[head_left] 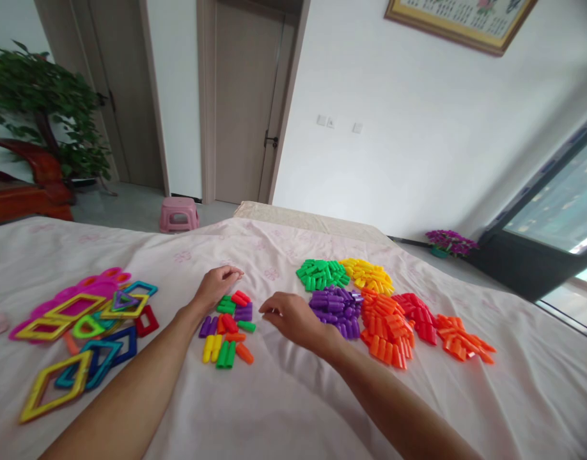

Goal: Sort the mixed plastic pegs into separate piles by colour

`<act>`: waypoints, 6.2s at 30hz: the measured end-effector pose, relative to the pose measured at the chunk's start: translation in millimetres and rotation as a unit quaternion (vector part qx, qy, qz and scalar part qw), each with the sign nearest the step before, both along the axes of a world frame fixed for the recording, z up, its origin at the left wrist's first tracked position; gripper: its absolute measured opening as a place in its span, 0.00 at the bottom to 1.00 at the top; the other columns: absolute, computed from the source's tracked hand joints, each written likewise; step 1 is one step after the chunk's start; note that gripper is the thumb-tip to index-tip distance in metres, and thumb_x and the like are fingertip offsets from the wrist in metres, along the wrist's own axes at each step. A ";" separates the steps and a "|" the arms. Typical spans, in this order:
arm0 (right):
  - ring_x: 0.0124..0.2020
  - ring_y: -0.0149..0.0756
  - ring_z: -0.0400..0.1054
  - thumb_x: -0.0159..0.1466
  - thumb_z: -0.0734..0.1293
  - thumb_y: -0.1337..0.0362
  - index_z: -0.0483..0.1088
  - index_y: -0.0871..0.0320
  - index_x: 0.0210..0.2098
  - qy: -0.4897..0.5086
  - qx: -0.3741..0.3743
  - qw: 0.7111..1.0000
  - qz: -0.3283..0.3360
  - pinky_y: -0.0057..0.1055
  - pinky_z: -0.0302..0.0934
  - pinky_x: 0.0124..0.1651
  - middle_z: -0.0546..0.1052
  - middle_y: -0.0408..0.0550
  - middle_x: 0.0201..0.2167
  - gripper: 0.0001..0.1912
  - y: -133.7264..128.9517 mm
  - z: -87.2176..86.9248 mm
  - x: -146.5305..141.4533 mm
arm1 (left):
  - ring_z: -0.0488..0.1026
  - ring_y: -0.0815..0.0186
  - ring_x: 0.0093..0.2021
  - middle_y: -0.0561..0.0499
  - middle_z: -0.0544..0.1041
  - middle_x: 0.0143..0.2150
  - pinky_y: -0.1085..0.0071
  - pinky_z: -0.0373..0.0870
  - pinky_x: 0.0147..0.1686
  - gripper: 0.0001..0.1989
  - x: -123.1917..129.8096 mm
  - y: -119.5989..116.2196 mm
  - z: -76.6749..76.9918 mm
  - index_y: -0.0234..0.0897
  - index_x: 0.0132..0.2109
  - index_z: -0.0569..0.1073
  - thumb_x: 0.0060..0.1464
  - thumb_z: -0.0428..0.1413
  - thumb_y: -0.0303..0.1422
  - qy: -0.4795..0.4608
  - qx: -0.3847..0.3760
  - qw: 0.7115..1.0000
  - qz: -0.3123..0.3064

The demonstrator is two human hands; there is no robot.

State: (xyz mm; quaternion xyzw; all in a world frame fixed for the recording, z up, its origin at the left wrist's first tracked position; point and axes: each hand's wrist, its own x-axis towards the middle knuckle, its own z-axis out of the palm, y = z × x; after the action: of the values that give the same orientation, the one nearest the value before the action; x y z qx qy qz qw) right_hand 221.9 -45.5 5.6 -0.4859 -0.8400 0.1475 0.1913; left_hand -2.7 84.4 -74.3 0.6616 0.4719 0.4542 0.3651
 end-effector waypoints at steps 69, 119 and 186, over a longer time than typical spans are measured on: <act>0.50 0.46 0.71 0.60 0.66 0.69 0.81 0.54 0.39 -0.136 0.021 0.922 -0.362 0.38 0.59 0.52 0.82 0.54 0.41 0.13 146.1 2.1 86.4 | 0.79 0.59 0.45 0.48 0.84 0.42 0.68 0.71 0.47 0.14 1.5 1.4 1.9 0.38 0.40 0.81 0.53 0.55 0.40 -0.019 -0.012 1.000 -0.001; 0.48 0.43 0.75 0.58 0.70 0.63 0.74 0.60 0.49 0.192 0.128 0.880 -0.415 0.42 0.67 0.54 0.80 0.55 0.47 0.20 -70.7 -11.7 293.8 | 0.79 0.57 0.48 0.52 0.84 0.46 0.63 0.70 0.55 0.18 -8.9 8.6 -8.8 0.45 0.42 0.80 0.49 0.60 0.51 0.024 -0.038 0.999 -0.015; 0.45 0.46 0.71 0.65 0.67 0.63 0.69 0.58 0.52 -0.164 0.066 0.984 -0.013 0.37 0.65 0.47 0.77 0.55 0.44 0.16 13.9 -26.7 -51.2 | 0.80 0.57 0.45 0.45 0.84 0.42 0.66 0.72 0.49 0.19 -1.8 5.7 -5.0 0.36 0.40 0.81 0.48 0.62 0.46 -0.081 -0.034 0.996 -0.018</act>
State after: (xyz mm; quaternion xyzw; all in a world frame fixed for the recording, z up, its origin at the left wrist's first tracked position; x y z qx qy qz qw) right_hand 170.7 -31.6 -21.0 -0.5006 -0.8614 0.0078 0.0848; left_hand -4.5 90.1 -79.3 0.6181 0.4441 0.4830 0.4330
